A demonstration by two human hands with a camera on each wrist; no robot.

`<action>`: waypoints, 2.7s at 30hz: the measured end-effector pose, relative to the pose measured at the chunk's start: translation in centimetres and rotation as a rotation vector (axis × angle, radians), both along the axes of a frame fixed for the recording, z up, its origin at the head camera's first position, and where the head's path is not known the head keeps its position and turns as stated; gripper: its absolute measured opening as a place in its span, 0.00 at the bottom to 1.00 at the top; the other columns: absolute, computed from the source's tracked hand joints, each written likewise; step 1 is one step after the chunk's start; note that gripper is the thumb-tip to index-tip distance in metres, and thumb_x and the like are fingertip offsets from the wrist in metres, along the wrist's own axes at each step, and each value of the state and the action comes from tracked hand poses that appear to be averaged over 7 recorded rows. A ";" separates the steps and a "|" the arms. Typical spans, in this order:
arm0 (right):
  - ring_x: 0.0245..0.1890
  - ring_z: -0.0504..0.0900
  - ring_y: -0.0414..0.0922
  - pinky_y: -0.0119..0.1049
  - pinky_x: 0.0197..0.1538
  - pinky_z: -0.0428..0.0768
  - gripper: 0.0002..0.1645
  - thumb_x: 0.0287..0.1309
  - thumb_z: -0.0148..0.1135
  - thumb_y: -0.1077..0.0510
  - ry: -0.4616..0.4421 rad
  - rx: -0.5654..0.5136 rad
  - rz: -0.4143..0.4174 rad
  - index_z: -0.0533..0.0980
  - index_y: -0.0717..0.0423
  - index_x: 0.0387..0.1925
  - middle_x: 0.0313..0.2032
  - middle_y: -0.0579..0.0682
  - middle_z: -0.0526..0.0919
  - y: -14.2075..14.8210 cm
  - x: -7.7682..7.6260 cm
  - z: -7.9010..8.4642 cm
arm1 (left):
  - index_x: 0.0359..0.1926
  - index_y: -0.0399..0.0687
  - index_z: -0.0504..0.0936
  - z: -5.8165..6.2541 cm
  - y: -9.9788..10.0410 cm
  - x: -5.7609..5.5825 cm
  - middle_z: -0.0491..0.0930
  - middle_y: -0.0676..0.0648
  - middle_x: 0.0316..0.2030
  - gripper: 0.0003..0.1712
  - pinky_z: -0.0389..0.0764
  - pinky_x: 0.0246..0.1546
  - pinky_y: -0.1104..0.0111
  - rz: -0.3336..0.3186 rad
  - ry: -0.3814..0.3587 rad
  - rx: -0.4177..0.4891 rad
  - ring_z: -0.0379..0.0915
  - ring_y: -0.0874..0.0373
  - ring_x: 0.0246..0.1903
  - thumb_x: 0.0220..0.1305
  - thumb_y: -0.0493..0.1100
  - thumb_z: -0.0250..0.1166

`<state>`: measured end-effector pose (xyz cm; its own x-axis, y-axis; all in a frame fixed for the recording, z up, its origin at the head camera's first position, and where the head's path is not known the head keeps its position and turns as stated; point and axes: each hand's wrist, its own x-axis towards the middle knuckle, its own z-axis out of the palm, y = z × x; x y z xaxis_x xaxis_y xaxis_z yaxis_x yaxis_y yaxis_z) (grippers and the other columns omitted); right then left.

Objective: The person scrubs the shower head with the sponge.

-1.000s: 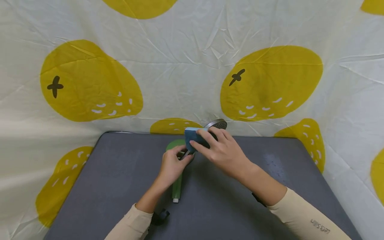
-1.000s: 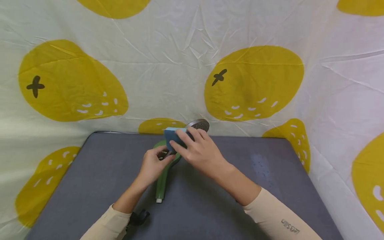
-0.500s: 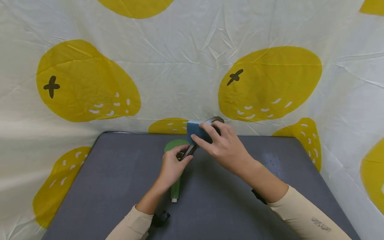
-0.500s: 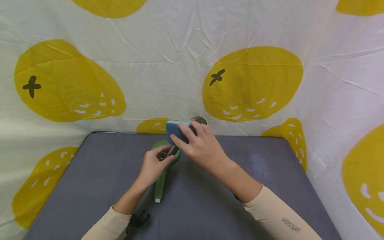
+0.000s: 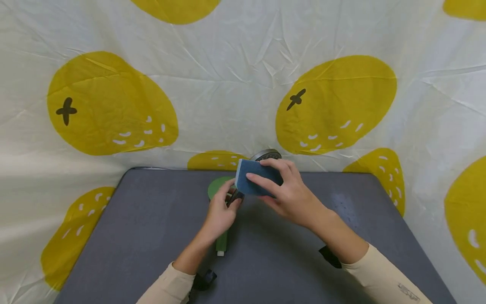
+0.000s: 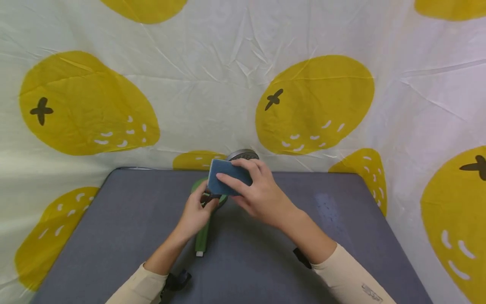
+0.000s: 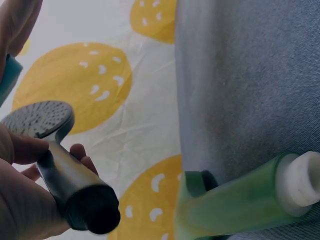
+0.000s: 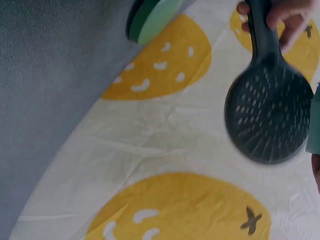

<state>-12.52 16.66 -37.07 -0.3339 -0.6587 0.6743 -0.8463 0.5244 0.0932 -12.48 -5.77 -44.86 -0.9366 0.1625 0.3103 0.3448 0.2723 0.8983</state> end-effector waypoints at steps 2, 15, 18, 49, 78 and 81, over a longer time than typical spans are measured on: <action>0.63 0.67 0.66 0.62 0.61 0.74 0.31 0.69 0.67 0.48 -0.025 -0.049 0.000 0.73 0.50 0.69 0.66 0.68 0.66 0.7 0.1 0.2 | 0.72 0.48 0.70 -0.1 0.1 0.0 0.78 0.37 0.42 0.31 0.81 0.34 0.66 -0.025 -0.047 0.048 0.78 0.53 0.33 0.71 0.27 0.60; 0.66 0.64 0.64 0.52 0.57 0.74 0.37 0.72 0.54 0.33 -0.158 -0.232 -0.085 0.74 0.55 0.67 0.66 0.68 0.66 4.5 0.4 -0.1 | 0.76 0.49 0.55 -0.2 0.0 -0.3 0.73 0.27 0.58 0.32 0.84 0.55 0.56 -0.285 -0.348 0.416 0.86 0.52 0.41 0.77 0.27 0.48; 0.67 0.63 0.63 0.45 0.62 0.71 0.39 0.72 0.53 0.31 -0.193 -0.232 -0.102 0.74 0.55 0.67 0.66 0.68 0.66 5.1 0.5 -0.3 | 0.78 0.48 0.50 -0.1 0.1 -0.1 0.69 0.24 0.62 0.37 0.83 0.58 0.54 -0.364 -0.363 0.441 0.87 0.53 0.45 0.75 0.24 0.47; 0.66 0.65 0.63 0.47 0.67 0.66 0.36 0.75 0.52 0.34 -0.141 -0.178 -0.079 0.75 0.55 0.66 0.65 0.69 0.69 5.3 0.1 -1.8 | 0.71 0.40 0.73 2.1 0.1 -2.6 0.82 0.43 0.58 0.23 0.81 0.46 0.67 -0.070 -0.315 0.557 0.79 0.62 0.46 0.80 0.40 0.55; 0.64 0.71 0.64 0.61 0.61 0.78 0.41 0.54 0.78 0.63 -0.161 0.056 -0.077 0.74 0.48 0.69 0.67 0.66 0.70 2.4 -1.6 -0.4 | 0.68 0.30 0.73 6.6 0.7 -5.3 0.83 0.46 0.46 0.22 0.90 0.36 0.64 -0.170 -0.323 0.648 0.87 0.58 0.36 0.81 0.38 0.53; 0.64 0.71 0.62 0.60 0.60 0.79 0.43 0.52 0.79 0.64 -0.190 0.079 -0.017 0.74 0.47 0.69 0.67 0.65 0.70 2.4 -0.8 -0.9 | 0.66 0.30 0.75 6.8 0.9 -5.6 0.83 0.46 0.44 0.22 0.90 0.34 0.65 -0.114 -0.315 0.657 0.87 0.60 0.32 0.81 0.39 0.54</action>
<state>-13.32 19.03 -37.95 -0.4612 -0.7003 0.5449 -0.8439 0.5359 -0.0256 -18.05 -4.88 -38.08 -0.9859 0.1372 0.0961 0.0375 -0.3781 0.9250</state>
